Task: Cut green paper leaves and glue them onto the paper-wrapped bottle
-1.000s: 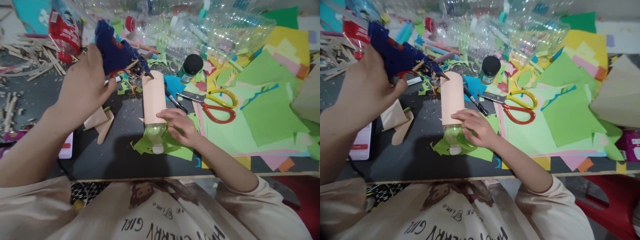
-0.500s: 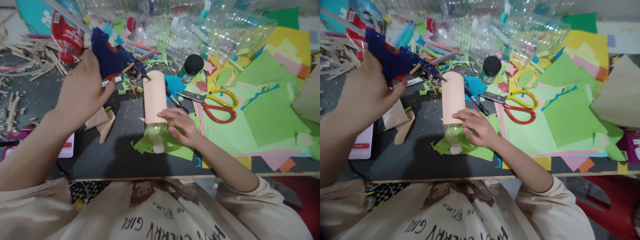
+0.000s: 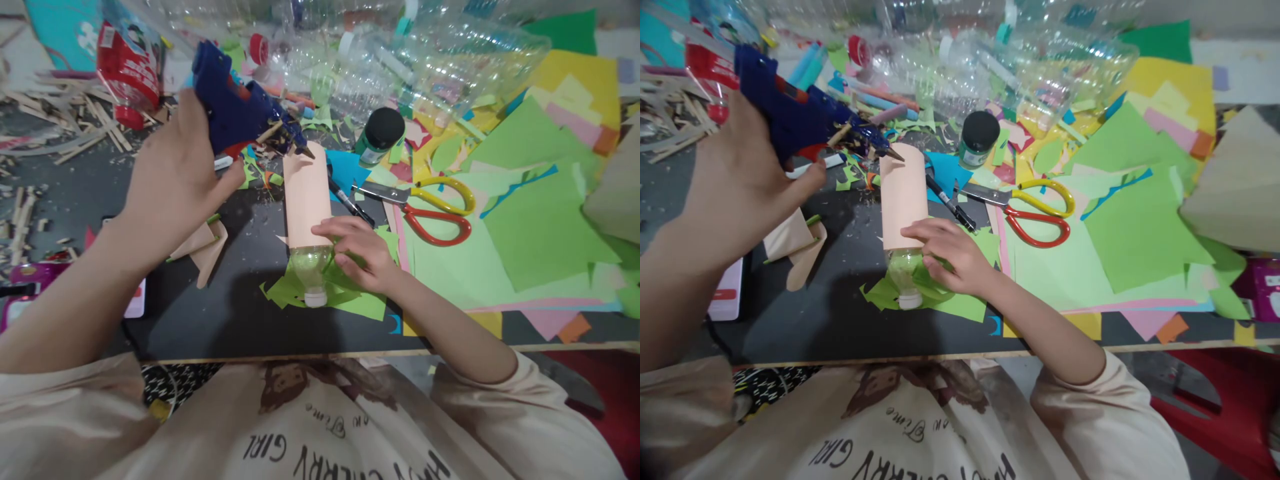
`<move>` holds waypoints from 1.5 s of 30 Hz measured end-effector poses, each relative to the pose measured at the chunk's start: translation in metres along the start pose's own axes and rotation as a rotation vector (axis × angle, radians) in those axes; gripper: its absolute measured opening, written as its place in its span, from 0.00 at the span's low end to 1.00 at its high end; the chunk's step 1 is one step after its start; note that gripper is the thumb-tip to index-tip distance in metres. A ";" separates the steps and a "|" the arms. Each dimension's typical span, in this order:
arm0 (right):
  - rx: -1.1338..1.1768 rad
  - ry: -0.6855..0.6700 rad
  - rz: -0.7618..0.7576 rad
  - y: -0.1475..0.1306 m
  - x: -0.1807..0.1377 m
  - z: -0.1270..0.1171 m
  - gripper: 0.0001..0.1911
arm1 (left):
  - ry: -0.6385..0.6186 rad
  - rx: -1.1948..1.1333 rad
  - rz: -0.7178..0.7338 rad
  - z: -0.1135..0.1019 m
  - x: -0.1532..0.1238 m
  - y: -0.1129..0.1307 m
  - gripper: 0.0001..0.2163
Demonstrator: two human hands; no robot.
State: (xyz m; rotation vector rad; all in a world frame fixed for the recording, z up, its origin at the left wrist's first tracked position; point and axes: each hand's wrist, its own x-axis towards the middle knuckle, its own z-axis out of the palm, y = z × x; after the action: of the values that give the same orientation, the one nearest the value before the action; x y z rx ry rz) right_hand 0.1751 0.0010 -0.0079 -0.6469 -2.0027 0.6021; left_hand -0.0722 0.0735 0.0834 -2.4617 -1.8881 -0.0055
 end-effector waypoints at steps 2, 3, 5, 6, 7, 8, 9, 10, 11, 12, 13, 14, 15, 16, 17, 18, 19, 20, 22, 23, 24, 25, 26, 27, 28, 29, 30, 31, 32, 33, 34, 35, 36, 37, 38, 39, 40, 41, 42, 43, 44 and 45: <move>0.000 -0.001 -0.001 0.000 0.000 0.000 0.07 | -0.015 0.026 0.007 0.000 0.000 0.001 0.38; 0.005 0.000 -0.001 0.000 0.000 0.000 0.07 | -0.019 0.039 0.014 0.000 0.000 0.002 0.37; 0.019 0.002 -0.002 0.001 0.000 0.000 0.07 | -0.023 0.058 0.030 0.000 0.000 0.003 0.37; 0.026 0.002 -0.002 0.001 0.000 0.001 0.07 | -0.027 0.064 0.032 0.000 0.000 0.003 0.36; 0.030 0.002 -0.002 0.001 -0.001 0.001 0.07 | -0.031 0.071 0.028 0.000 0.000 0.004 0.36; 0.032 0.003 0.000 0.001 -0.001 0.000 0.07 | -0.036 0.078 0.024 0.000 0.000 0.004 0.35; 0.034 0.004 -0.001 0.001 -0.001 0.000 0.07 | -0.037 0.084 0.022 0.001 0.000 0.004 0.35; 0.034 0.003 -0.001 0.001 -0.001 0.000 0.07 | -0.033 0.084 0.024 0.001 0.001 0.004 0.34; 0.033 0.001 0.002 0.001 -0.001 0.000 0.07 | -0.026 0.080 0.027 0.001 0.001 0.004 0.34; 0.030 0.000 0.003 0.001 -0.001 0.000 0.07 | -0.020 0.073 0.028 0.001 0.001 0.004 0.34; 0.027 -0.001 0.006 0.001 -0.001 0.000 0.07 | -0.020 0.069 0.022 0.000 0.001 0.005 0.35; 0.025 -0.001 0.007 0.001 -0.001 0.000 0.08 | -0.027 0.065 0.003 -0.001 0.001 0.005 0.34; 0.020 0.002 0.006 0.001 -0.001 0.000 0.08 | -0.041 0.063 -0.025 -0.002 0.001 0.005 0.33; 0.015 0.006 0.004 0.001 -0.001 0.000 0.08 | -0.053 0.062 -0.059 -0.004 0.000 0.006 0.32; 0.009 0.004 0.000 0.001 0.000 0.000 0.08 | -0.060 0.062 -0.088 -0.006 -0.001 0.006 0.30; 0.000 -0.001 -0.002 0.001 0.000 0.000 0.08 | -0.062 0.064 -0.107 -0.008 -0.002 0.005 0.28; -0.010 -0.007 -0.004 0.001 0.000 0.000 0.08 | -0.059 0.071 -0.116 -0.009 -0.003 0.005 0.27; -0.019 -0.012 -0.005 0.001 0.000 -0.001 0.08 | -0.059 0.078 -0.117 -0.010 -0.004 0.004 0.27; -0.030 -0.013 -0.010 0.001 0.000 -0.001 0.08 | -0.061 0.091 -0.113 -0.011 -0.005 0.001 0.30; -0.030 -0.008 -0.012 0.000 0.001 -0.001 0.08 | -0.059 0.096 -0.108 -0.010 -0.006 -0.001 0.31; -0.027 -0.002 -0.013 0.000 0.001 -0.001 0.08 | -0.052 0.100 -0.102 -0.010 -0.006 -0.002 0.32; -0.021 0.000 -0.011 0.000 0.001 -0.001 0.08 | -0.042 0.105 -0.092 -0.009 -0.006 -0.003 0.32; -0.014 0.001 -0.008 -0.001 0.001 -0.001 0.08 | -0.029 0.112 -0.083 -0.008 -0.007 -0.004 0.32; -0.008 0.002 -0.004 -0.001 0.001 -0.001 0.08 | -0.021 0.121 -0.076 -0.007 -0.007 -0.004 0.31; -0.002 0.001 0.000 -0.001 0.001 -0.001 0.08 | -0.019 0.128 -0.073 -0.007 -0.008 -0.003 0.30; 0.001 0.001 0.002 -0.001 0.001 -0.001 0.08 | -0.023 0.134 -0.076 -0.007 -0.008 -0.002 0.28; 0.002 0.003 0.000 -0.001 0.001 -0.001 0.08 | -0.032 0.140 -0.082 -0.007 -0.009 -0.001 0.26; 0.003 0.006 -0.002 -0.001 0.001 0.000 0.08 | -0.040 0.145 -0.090 -0.007 -0.010 -0.001 0.24; 0.004 0.008 -0.006 0.000 0.000 0.000 0.08 | -0.046 0.150 -0.097 -0.007 -0.010 0.000 0.23; 0.006 0.010 -0.010 0.000 0.000 0.000 0.08 | -0.047 0.156 -0.098 -0.007 -0.010 0.001 0.23; 0.010 0.010 -0.010 0.000 0.000 0.000 0.08 | -0.042 0.159 -0.090 -0.007 -0.010 0.001 0.24; 0.015 0.008 -0.007 0.000 0.000 0.000 0.08 | -0.032 0.160 -0.078 -0.007 -0.010 0.001 0.26; 0.021 0.005 -0.002 0.000 0.000 0.000 0.08 | -0.021 0.158 -0.063 -0.007 -0.010 0.001 0.27; 0.025 0.001 0.002 0.000 0.000 0.000 0.07 | -0.010 0.152 -0.049 -0.007 -0.009 0.001 0.27; 0.026 0.001 0.006 0.000 0.000 0.000 0.07 | -0.004 0.146 -0.042 -0.008 -0.008 0.002 0.27; 0.026 0.002 0.009 0.000 0.000 0.000 0.08 | -0.007 0.139 -0.041 -0.008 -0.007 0.003 0.26; 0.024 0.006 0.007 0.000 0.000 0.000 0.08 | -0.019 0.132 -0.046 -0.008 -0.006 0.004 0.26; 0.022 0.010 0.006 0.000 0.000 0.000 0.08 | -0.037 0.122 -0.055 -0.009 -0.005 0.006 0.27; 0.020 0.012 0.004 0.000 0.000 0.000 0.08 | -0.056 0.109 -0.063 -0.009 -0.004 0.007 0.28; 0.018 0.013 0.002 -0.001 0.000 0.000 0.07 | -0.069 0.094 -0.070 -0.009 -0.003 0.008 0.29; 0.016 0.013 0.000 -0.001 0.000 0.000 0.07 | -0.072 0.080 -0.071 -0.008 -0.003 0.009 0.30; 0.014 0.011 -0.001 0.000 0.000 0.000 0.07 | -0.069 0.072 -0.061 -0.008 -0.002 0.010 0.30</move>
State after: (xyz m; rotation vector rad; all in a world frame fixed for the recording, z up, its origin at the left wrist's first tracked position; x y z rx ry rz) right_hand 0.1745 0.0009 -0.0076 -0.6399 -1.9868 0.6102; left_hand -0.0632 0.0683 0.0910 -2.3866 -1.9535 0.1440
